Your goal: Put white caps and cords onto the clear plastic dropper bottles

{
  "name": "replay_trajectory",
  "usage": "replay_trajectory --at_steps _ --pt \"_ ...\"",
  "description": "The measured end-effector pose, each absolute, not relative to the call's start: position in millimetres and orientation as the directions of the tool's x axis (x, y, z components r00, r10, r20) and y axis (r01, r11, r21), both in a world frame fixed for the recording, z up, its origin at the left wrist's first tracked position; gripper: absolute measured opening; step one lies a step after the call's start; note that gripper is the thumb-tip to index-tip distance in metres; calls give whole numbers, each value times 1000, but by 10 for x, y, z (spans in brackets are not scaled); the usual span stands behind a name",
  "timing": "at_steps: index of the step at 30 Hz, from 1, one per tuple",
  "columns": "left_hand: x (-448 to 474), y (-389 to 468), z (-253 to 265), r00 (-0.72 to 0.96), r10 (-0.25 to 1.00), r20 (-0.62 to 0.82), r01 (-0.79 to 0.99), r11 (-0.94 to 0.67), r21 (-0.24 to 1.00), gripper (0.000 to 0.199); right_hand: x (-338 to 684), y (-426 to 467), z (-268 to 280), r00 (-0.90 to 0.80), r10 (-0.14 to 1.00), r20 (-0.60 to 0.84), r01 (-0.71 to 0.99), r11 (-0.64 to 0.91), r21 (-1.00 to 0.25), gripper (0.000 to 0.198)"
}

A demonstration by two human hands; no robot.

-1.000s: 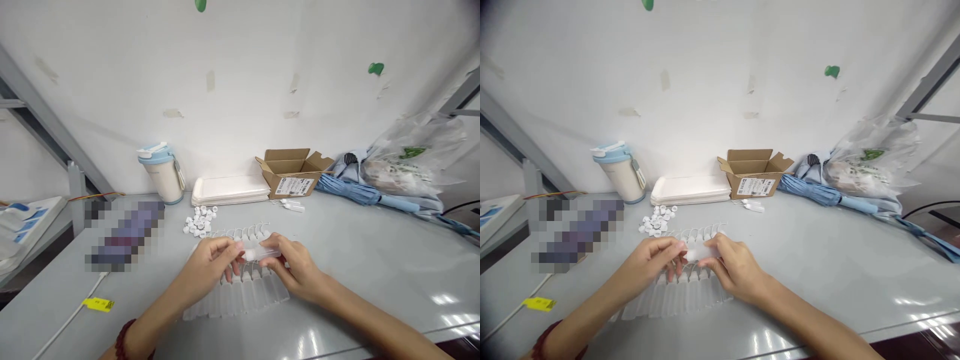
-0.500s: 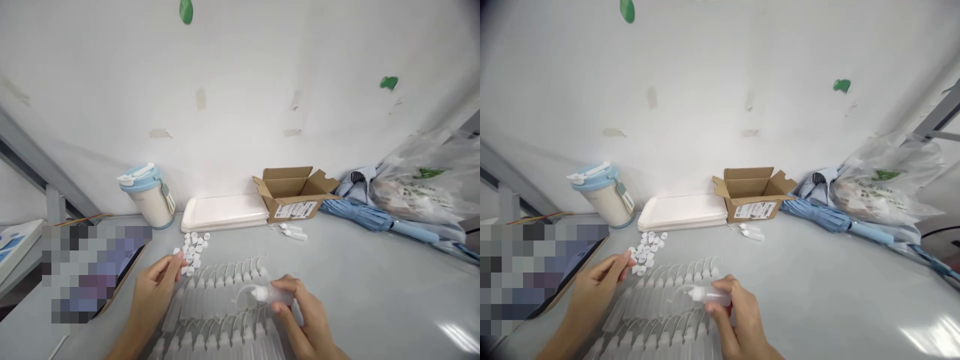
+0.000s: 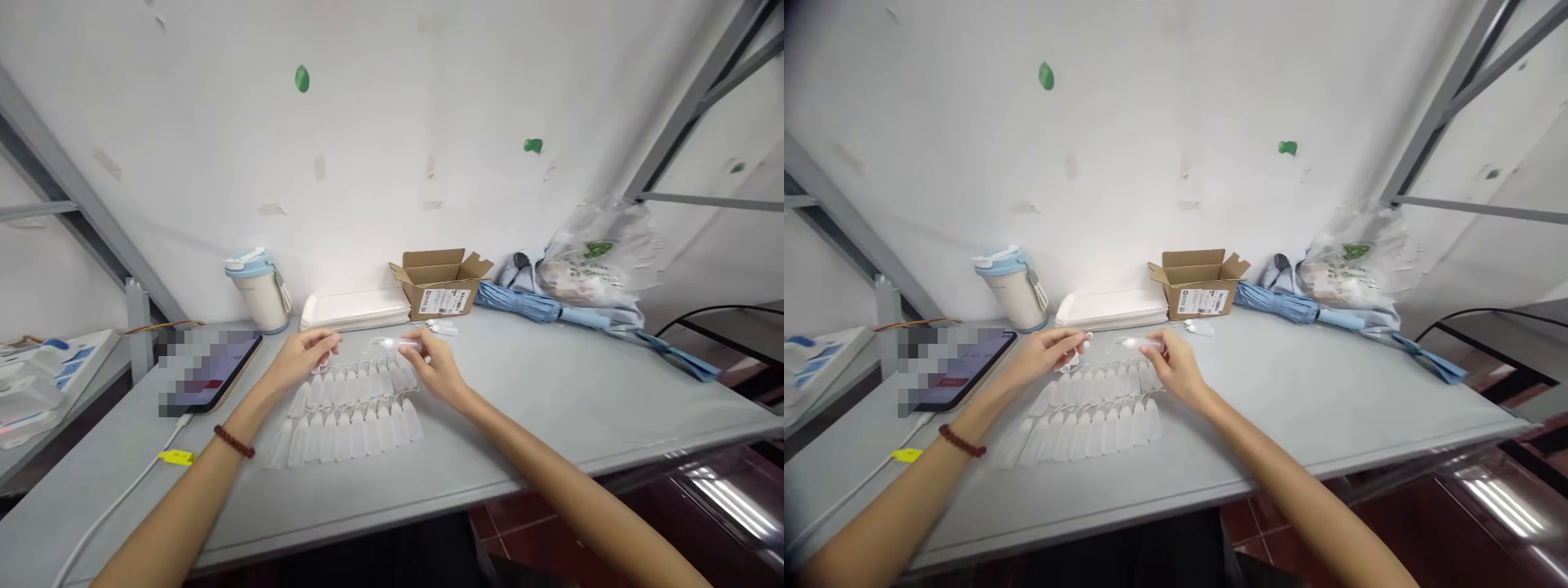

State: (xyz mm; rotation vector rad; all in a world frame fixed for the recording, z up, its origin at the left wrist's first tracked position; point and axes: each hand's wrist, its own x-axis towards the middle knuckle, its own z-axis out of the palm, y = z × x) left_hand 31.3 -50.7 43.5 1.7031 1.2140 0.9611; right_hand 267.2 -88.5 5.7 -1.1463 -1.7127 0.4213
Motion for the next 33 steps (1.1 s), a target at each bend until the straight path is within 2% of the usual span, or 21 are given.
replay_trajectory --at_steps 2,4,8,15,22,25,31,33 --pt "386 -485 510 406 910 81 335 -231 913 40 2658 -771 111 -95 833 546 490 516 -703 17" --pt "433 -464 536 475 875 92 325 -272 906 42 2615 -658 154 -127 829 544 475 532 -701 18" --pt "460 -433 470 442 892 98 372 -282 884 42 2486 -482 154 -203 825 528 437 559 -705 20" --pt "544 -522 334 438 891 119 379 -303 874 38 2459 -617 42 -158 827 539 448 546 -707 23" --pt "548 -720 404 468 872 144 349 -332 876 36 2398 -862 113 -189 820 540 436 563 -702 25" --pt "531 -749 404 464 875 139 362 -331 871 30 2378 -886 143 -186 853 488 424 517 -743 27" --pt "571 -802 342 412 859 302 447 -480 755 18 2387 -872 159 -147 953 266 307 299 -903 31" --pt "570 -810 348 409 864 292 440 -468 766 18 2391 -864 166 -156 957 245 258 279 -925 31"
